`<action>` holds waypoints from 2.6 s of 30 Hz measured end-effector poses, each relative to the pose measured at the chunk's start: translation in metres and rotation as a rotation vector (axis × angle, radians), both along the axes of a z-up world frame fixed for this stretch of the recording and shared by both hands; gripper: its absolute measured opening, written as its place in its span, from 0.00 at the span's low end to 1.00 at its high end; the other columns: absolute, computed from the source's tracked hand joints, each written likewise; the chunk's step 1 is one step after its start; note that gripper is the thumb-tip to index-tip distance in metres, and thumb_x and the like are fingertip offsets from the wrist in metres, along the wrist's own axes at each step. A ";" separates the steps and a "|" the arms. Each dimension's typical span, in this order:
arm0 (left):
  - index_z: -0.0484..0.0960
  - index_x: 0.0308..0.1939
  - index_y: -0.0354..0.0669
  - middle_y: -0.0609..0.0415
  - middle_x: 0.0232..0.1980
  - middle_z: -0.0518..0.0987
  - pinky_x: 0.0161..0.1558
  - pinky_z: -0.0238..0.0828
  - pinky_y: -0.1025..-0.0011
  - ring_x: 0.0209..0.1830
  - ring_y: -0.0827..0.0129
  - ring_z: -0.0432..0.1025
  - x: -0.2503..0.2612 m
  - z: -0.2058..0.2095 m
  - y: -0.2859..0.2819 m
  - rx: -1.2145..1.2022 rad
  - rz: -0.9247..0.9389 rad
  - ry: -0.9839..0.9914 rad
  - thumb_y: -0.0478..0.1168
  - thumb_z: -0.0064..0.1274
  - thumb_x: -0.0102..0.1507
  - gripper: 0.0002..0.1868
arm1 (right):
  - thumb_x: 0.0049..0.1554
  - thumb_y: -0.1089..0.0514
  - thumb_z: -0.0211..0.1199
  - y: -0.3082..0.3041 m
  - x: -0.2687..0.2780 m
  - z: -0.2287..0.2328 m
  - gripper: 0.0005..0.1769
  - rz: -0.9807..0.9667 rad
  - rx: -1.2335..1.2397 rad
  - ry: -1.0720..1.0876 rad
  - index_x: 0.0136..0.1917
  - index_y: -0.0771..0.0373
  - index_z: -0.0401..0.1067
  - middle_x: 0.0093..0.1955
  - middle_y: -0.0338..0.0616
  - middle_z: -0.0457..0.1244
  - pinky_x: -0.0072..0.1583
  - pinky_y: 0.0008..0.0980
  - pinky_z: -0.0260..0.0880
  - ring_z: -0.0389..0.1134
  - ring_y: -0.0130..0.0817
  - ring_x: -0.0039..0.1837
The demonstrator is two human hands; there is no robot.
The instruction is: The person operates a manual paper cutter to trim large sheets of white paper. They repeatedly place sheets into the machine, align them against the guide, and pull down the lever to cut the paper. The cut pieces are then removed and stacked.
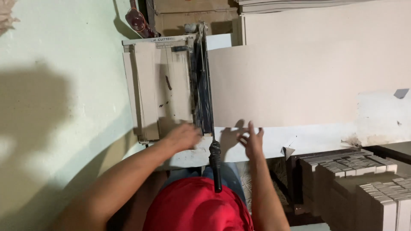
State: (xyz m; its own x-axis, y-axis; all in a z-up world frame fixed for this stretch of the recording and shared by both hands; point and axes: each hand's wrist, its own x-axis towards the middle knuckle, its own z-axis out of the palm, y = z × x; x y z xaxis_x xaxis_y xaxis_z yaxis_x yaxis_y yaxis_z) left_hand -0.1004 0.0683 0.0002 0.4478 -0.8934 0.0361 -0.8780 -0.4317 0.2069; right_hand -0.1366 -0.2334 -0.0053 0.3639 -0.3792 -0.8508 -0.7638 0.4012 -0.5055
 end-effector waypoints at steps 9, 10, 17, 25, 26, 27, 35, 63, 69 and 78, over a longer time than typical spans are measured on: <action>0.84 0.40 0.57 0.52 0.61 0.72 0.38 0.70 0.56 0.38 0.60 0.73 0.069 0.066 0.088 0.708 0.157 0.140 0.36 0.51 0.63 0.08 | 0.66 0.49 0.61 -0.027 -0.035 -0.031 0.13 -0.196 0.102 -0.288 0.56 0.54 0.62 0.38 0.36 0.62 0.34 0.27 0.73 0.67 0.31 0.27; 0.78 0.52 0.58 0.52 0.67 0.67 0.48 0.69 0.57 0.55 0.56 0.68 0.070 0.069 0.086 0.699 0.183 0.193 0.36 0.48 0.66 0.13 | 0.65 0.54 0.61 -0.015 -0.028 -0.022 0.13 -0.124 0.141 -0.250 0.54 0.63 0.62 0.41 0.46 0.63 0.41 0.35 0.77 0.71 0.39 0.36; 0.49 0.81 0.67 0.42 0.81 0.49 0.72 0.49 0.44 0.80 0.41 0.47 0.092 0.060 -0.005 0.432 0.563 0.574 0.46 0.43 0.72 0.34 | 0.67 0.53 0.58 0.006 0.008 -0.035 0.15 0.046 0.197 -0.173 0.53 0.68 0.63 0.49 0.53 0.66 0.57 0.50 0.78 0.75 0.49 0.54; 0.31 0.83 0.49 0.28 0.82 0.31 0.74 0.39 0.37 0.81 0.31 0.31 0.096 -0.004 -0.077 0.777 0.797 0.571 0.62 0.63 0.58 0.66 | 0.66 0.35 0.48 0.029 0.018 0.065 0.24 0.996 -0.201 0.071 0.57 0.53 0.72 0.35 0.46 0.72 0.47 0.41 0.77 0.77 0.42 0.39; 0.28 0.82 0.47 0.27 0.82 0.30 0.73 0.40 0.35 0.81 0.29 0.30 0.100 -0.003 -0.077 0.793 0.805 0.597 0.61 0.63 0.58 0.67 | 0.68 0.35 0.43 0.043 0.023 0.104 0.23 1.169 -0.320 -0.005 0.69 0.43 0.63 0.33 0.41 0.72 0.55 0.43 0.73 0.77 0.42 0.41; 0.28 0.82 0.47 0.27 0.82 0.30 0.73 0.40 0.35 0.81 0.29 0.30 0.103 -0.014 -0.076 0.789 0.798 0.590 0.61 0.63 0.58 0.67 | 0.68 0.35 0.43 0.061 0.024 0.138 0.23 1.160 -0.326 -0.006 0.69 0.43 0.63 0.33 0.41 0.72 0.55 0.43 0.73 0.77 0.42 0.41; 0.29 0.82 0.49 0.26 0.80 0.26 0.72 0.25 0.29 0.79 0.26 0.24 0.103 -0.017 -0.075 0.692 0.824 0.699 0.57 0.64 0.57 0.66 | 0.59 0.56 0.52 0.103 -0.093 -0.011 0.48 1.446 -0.702 -0.147 0.85 0.62 0.33 0.43 0.62 0.70 0.42 0.54 0.74 0.74 0.61 0.41; 0.87 0.33 0.51 0.54 0.37 0.86 0.42 0.76 0.63 0.41 0.63 0.81 0.031 -0.010 0.070 0.537 0.419 0.278 0.43 0.58 0.62 0.05 | 0.67 0.44 0.58 -0.088 0.021 -0.020 0.34 -0.262 0.187 -0.124 0.73 0.54 0.40 0.50 0.41 0.57 0.41 0.30 0.77 0.68 0.36 0.43; 0.55 0.81 0.61 0.43 0.79 0.58 0.65 0.60 0.38 0.74 0.36 0.58 0.083 0.055 0.082 0.243 0.993 0.272 0.55 0.62 0.59 0.49 | 0.66 0.51 0.63 -0.139 -0.022 0.064 0.17 -0.180 -0.003 -0.263 0.48 0.50 0.54 0.40 0.28 0.55 0.40 0.22 0.64 0.65 0.29 0.39; 0.32 0.82 0.57 0.36 0.80 0.47 0.65 0.58 0.41 0.73 0.36 0.52 0.128 0.008 0.083 0.128 1.576 0.598 0.54 0.66 0.61 0.61 | 0.64 0.69 0.56 -0.259 -0.080 0.401 0.21 0.509 -0.582 0.013 0.68 0.79 0.77 0.46 0.75 0.71 0.49 0.54 0.71 0.71 0.64 0.44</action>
State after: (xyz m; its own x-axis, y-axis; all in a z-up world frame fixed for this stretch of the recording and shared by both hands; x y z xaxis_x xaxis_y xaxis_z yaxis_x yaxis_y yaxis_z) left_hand 0.0274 0.1508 0.0086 0.7650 0.4202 -0.4881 0.5751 -0.7869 0.2238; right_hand -0.2171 -0.4924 0.3961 0.6048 -0.5549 -0.5712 -0.7902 -0.3289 -0.5171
